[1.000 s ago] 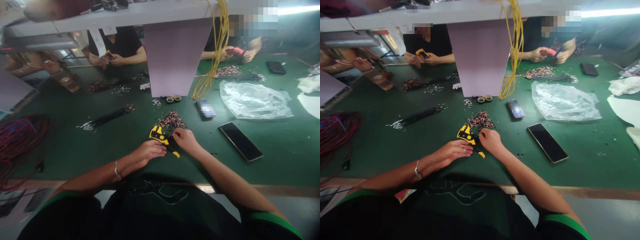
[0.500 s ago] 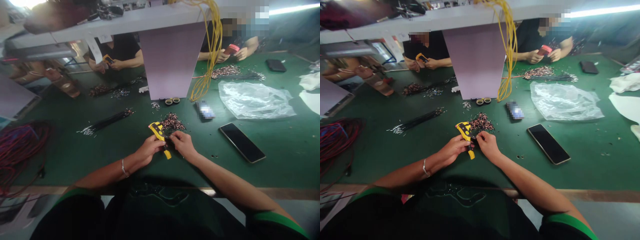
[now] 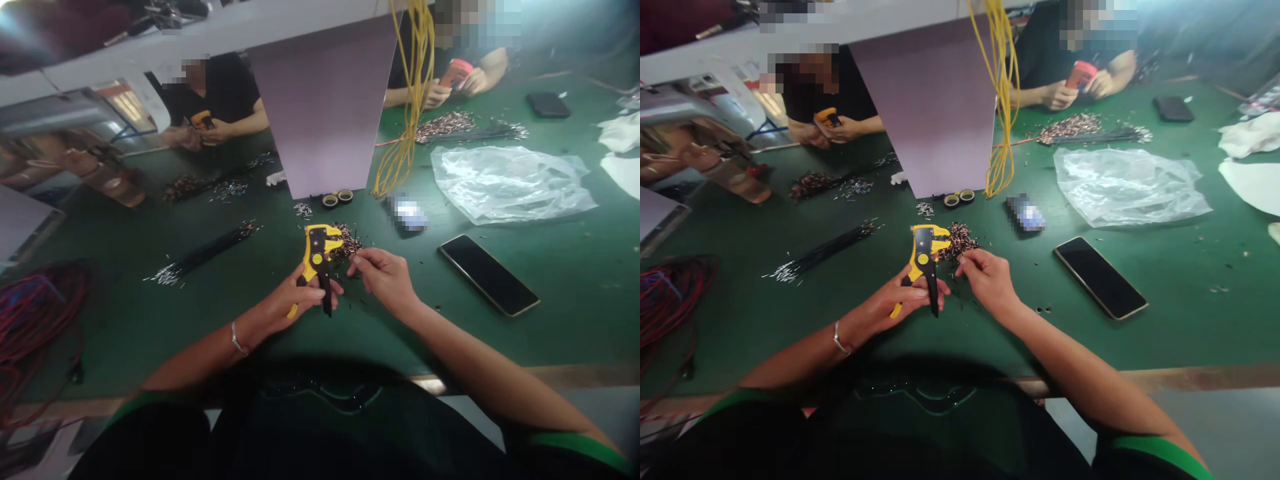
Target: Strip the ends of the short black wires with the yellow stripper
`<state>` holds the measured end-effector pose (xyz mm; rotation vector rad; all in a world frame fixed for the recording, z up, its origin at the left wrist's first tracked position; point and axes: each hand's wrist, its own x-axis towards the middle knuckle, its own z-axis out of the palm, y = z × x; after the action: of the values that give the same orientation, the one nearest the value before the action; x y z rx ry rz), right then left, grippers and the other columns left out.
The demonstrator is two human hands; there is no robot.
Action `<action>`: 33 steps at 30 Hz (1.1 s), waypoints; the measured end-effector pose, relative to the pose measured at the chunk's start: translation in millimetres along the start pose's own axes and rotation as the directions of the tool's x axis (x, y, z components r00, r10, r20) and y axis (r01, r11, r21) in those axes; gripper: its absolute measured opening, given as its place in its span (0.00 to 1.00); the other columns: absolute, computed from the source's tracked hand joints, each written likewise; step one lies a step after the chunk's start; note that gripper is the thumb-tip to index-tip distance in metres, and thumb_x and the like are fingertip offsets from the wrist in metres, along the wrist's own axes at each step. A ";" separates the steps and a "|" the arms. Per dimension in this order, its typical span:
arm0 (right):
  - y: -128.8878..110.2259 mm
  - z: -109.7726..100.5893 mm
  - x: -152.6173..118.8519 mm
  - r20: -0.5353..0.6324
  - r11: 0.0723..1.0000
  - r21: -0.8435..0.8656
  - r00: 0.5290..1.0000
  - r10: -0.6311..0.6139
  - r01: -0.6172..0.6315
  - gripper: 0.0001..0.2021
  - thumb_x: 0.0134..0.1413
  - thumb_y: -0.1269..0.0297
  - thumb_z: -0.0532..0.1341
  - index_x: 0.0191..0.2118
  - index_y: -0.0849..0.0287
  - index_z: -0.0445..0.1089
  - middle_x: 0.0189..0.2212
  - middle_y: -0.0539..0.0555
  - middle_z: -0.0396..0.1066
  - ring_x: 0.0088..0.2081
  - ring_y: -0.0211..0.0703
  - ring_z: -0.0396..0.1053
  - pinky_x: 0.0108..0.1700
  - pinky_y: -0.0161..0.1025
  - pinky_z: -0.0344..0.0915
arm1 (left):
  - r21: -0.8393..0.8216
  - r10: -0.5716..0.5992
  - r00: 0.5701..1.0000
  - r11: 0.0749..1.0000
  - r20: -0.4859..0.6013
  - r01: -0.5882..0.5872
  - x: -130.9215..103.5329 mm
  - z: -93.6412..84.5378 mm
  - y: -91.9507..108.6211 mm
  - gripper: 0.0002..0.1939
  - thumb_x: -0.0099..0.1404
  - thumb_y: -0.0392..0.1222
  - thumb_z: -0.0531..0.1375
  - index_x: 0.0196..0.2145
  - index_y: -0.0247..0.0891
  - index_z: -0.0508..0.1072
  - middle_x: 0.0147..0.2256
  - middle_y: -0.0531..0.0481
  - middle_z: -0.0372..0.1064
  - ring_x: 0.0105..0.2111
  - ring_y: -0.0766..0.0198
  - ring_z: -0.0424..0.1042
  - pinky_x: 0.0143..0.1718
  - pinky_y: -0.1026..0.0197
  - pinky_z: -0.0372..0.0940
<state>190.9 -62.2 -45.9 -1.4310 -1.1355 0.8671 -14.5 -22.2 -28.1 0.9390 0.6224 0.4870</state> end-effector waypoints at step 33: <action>-18.3 -0.3 -15.5 0.041 0.947 -0.228 0.973 -0.225 0.229 0.12 0.54 0.63 0.60 0.26 0.57 0.80 0.20 0.51 0.75 0.22 0.37 0.68 0.27 0.36 0.64 | 0.044 0.023 0.997 0.999 0.078 -0.027 5.9 -19.5 -3.4 0.24 0.45 0.30 0.66 0.43 0.35 0.77 0.36 0.46 0.74 0.37 0.58 0.72 0.46 0.52 0.65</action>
<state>183.3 -77.4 -28.9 -1.4458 -1.4185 0.5983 -23.1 -8.7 -41.2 1.0048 0.5536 0.4580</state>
